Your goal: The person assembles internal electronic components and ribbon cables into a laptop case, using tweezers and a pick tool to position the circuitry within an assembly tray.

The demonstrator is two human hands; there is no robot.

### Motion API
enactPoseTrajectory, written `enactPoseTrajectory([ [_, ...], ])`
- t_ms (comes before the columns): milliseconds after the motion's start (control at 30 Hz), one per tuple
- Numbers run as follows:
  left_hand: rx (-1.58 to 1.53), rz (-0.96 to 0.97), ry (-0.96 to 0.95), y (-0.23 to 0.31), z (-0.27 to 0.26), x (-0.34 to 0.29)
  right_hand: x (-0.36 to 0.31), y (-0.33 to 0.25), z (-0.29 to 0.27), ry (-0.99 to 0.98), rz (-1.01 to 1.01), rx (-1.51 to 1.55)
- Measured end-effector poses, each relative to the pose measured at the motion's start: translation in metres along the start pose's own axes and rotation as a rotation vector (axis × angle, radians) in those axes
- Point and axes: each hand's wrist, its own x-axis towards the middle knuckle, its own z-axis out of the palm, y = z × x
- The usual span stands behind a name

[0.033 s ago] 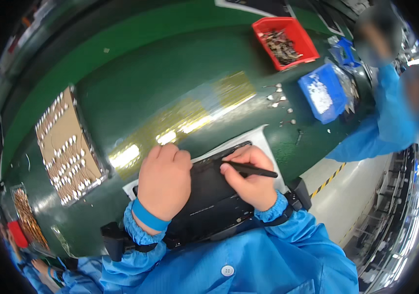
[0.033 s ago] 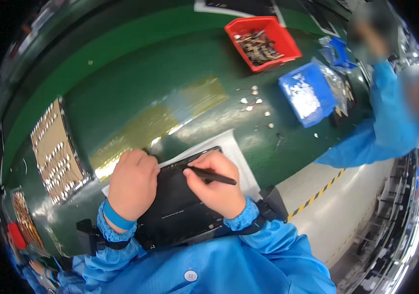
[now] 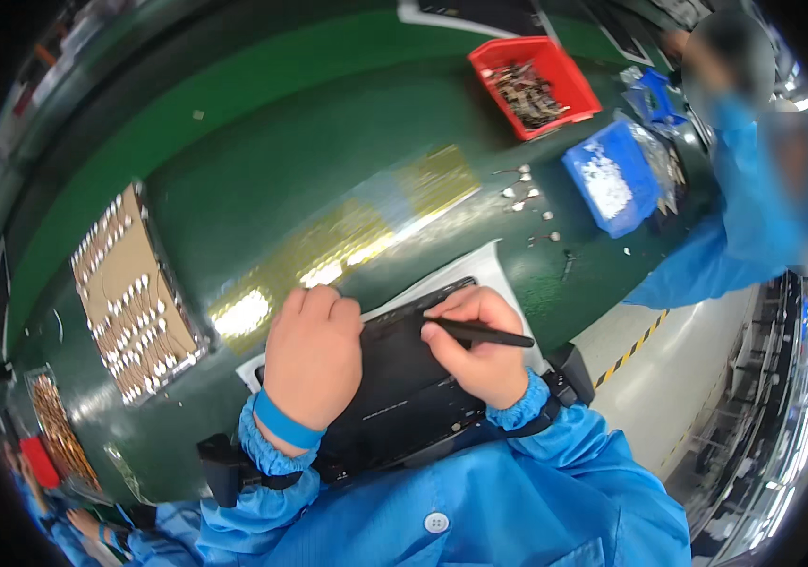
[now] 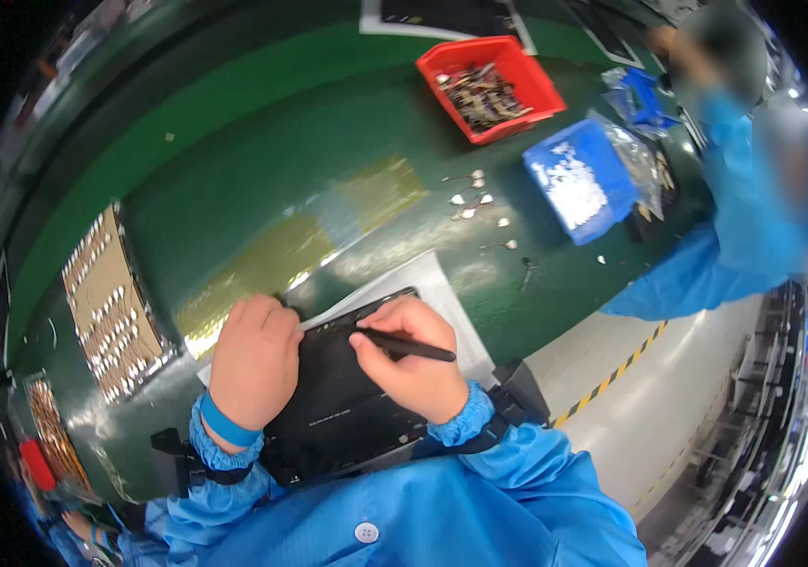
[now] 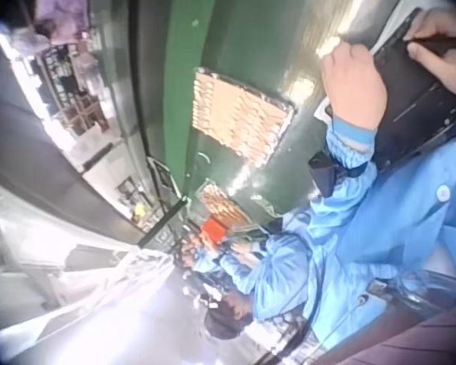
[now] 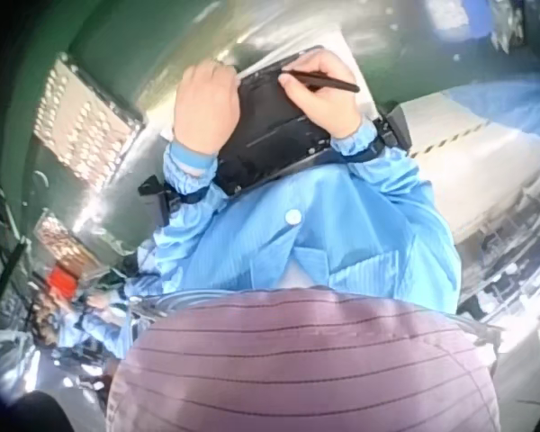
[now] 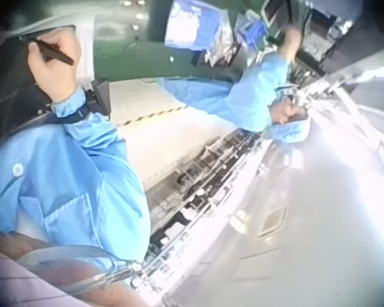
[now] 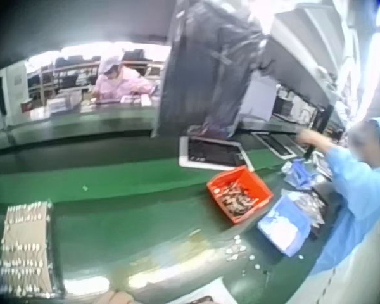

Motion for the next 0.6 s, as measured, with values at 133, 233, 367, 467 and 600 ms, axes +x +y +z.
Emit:
enactPoseTrajectory([
  [133, -0.039, 0.065, -0.095, 0.006, -0.004, -0.003, -0.008, -0.001, -0.041, 0.238, -0.206, 0.267],
  [233, -0.187, -0.001, -0.222, 0.015, -0.010, 0.000, -0.006, 0.004, -0.103, 0.398, -0.043, 0.048],
  [367, -0.232, 0.060, -0.110, 0.012, -0.037, 0.010, 0.003, 0.020, -0.143, 0.409, 0.030, -0.583],
  [467, -0.104, -0.095, 0.112, -0.015, -0.057, 0.029, 0.011, 0.028, -0.146, 0.352, -0.008, -0.755],
  [600, -0.247, -0.372, 0.334, -0.086, -0.081, 0.080, 0.013, 0.032, -0.144, 0.385, 0.038, -0.734],
])
